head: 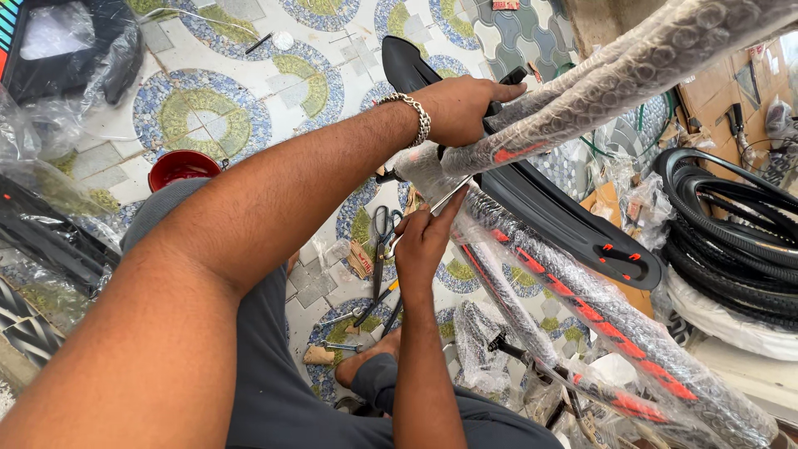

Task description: The person is assembling a bicycle, specifically tightening a bolt on the handlebar stem using a wrench. The bicycle frame is wrapped in protective bubble wrap, and various tools are scattered on the floor nearby.

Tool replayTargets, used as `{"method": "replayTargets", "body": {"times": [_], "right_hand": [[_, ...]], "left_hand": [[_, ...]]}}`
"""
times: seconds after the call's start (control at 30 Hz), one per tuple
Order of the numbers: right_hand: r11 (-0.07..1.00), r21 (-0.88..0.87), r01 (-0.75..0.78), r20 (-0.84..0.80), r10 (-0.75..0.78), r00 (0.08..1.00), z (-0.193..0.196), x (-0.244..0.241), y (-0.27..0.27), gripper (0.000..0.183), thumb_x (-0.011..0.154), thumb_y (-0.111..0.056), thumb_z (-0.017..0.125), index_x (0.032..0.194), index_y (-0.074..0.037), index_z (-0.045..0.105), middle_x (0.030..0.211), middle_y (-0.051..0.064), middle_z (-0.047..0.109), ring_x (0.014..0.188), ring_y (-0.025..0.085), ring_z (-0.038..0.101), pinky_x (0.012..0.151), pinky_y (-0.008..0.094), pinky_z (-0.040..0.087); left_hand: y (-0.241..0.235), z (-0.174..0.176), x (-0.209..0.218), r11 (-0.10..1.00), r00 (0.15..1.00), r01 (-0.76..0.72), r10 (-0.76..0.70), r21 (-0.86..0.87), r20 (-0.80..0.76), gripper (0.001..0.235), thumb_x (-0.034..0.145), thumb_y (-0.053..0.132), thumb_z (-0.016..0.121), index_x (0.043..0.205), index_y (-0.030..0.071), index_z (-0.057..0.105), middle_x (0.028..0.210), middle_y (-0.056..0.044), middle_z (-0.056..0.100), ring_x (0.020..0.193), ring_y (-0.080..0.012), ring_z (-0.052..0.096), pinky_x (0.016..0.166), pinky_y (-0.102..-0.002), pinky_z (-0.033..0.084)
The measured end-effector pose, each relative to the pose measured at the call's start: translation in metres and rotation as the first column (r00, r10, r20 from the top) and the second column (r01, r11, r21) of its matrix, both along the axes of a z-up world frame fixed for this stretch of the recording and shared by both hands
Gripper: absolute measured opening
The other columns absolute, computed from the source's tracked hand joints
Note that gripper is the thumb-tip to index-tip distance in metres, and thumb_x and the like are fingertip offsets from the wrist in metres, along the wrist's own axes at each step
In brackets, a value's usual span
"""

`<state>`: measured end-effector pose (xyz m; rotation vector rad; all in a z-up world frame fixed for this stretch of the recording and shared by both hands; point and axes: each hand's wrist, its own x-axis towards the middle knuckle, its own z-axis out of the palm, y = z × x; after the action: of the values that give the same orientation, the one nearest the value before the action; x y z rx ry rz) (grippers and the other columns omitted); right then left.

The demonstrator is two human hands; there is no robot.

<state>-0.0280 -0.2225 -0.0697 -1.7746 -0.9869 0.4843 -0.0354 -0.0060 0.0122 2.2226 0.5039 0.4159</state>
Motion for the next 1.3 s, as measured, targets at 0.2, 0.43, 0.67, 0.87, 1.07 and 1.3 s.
{"method": "replayTargets", "body": {"times": [0.2, 0.43, 0.67, 0.87, 1.07, 1.3], "right_hand": [[0.994, -0.091, -0.062, 0.293, 0.086, 0.952, -0.033, 0.040, -0.012, 0.072, 0.110, -0.012, 0.039, 0.167, -0.009, -0.005, 0.068, 0.006, 0.067, 0.058, 0.016, 0.065, 0.058, 0.032, 0.052], [0.998, -0.070, 0.004, 0.527, 0.033, 0.849, -0.058, 0.062, 0.001, 0.073, 0.111, -0.013, 0.046, 0.166, -0.007, -0.001, 0.076, 0.009, 0.071, 0.066, 0.023, 0.070, 0.061, 0.040, 0.055], [1.000, -0.003, 0.021, 0.400, -0.018, 0.916, -0.041, 0.039, 0.012, 0.075, 0.110, -0.013, 0.050, 0.167, -0.008, 0.002, 0.074, 0.008, 0.070, 0.064, 0.021, 0.072, 0.061, 0.036, 0.057], [0.997, -0.073, -0.026, -0.070, 0.021, 0.997, 0.019, 0.026, 0.000, 0.076, 0.102, -0.008, 0.050, 0.166, -0.004, 0.009, 0.063, 0.005, 0.063, 0.050, 0.014, 0.063, 0.051, 0.031, 0.054], [0.996, 0.009, 0.085, -0.672, -0.057, 0.739, 0.063, 0.042, 0.010, 0.065, 0.099, -0.009, 0.052, 0.159, 0.004, 0.030, 0.060, 0.001, 0.055, 0.037, 0.009, 0.046, 0.031, 0.024, 0.038], [0.960, 0.150, 0.235, -0.862, 0.011, 0.506, 0.057, 0.036, 0.013, 0.041, 0.105, -0.012, 0.055, 0.136, -0.004, 0.029, 0.065, 0.001, 0.055, 0.042, 0.008, 0.047, 0.032, 0.024, 0.037]], "left_hand": [[-0.001, 0.012, 0.003, 0.999, 0.997, -0.034, 0.033, -0.012, -0.074, 0.085, 0.081, -0.001, 0.060, 0.159, 0.025, 0.037, 0.106, -0.016, 0.074, 0.090, -0.0273, 0.076, 0.080, -0.041, 0.061], [0.002, 0.002, 0.011, 0.999, 0.999, -0.041, 0.042, 0.022, -0.022, 0.085, 0.080, 0.002, 0.064, 0.159, 0.023, 0.038, 0.104, -0.017, 0.074, 0.092, -0.0298, 0.074, 0.082, -0.043, 0.059], [0.000, 0.007, 0.012, 0.996, 0.994, -0.053, 0.046, -0.067, -0.101, 0.082, 0.084, 0.010, 0.067, 0.159, 0.024, 0.037, 0.107, -0.017, 0.075, 0.096, -0.0288, 0.076, 0.086, -0.042, 0.060], [0.000, 0.002, 0.010, 1.000, 0.999, -0.019, 0.020, -0.020, 0.042, 0.083, 0.081, 0.018, 0.078, 0.155, 0.024, 0.039, 0.114, -0.017, 0.072, 0.099, -0.0300, 0.073, 0.087, -0.042, 0.058], [-0.006, 0.005, 0.003, 0.999, 0.999, -0.045, 0.045, 0.012, -0.010, 0.085, 0.083, 0.007, 0.068, 0.159, 0.028, 0.038, 0.111, -0.016, 0.075, 0.094, -0.0291, 0.076, 0.083, -0.041, 0.061], [0.002, 0.014, -0.006, 0.999, 1.000, 0.009, -0.010, -0.041, -0.026, 0.084, 0.084, 0.010, 0.067, 0.159, 0.024, 0.033, 0.111, -0.015, 0.075, 0.094, -0.0285, 0.075, 0.084, -0.041, 0.059]]}}
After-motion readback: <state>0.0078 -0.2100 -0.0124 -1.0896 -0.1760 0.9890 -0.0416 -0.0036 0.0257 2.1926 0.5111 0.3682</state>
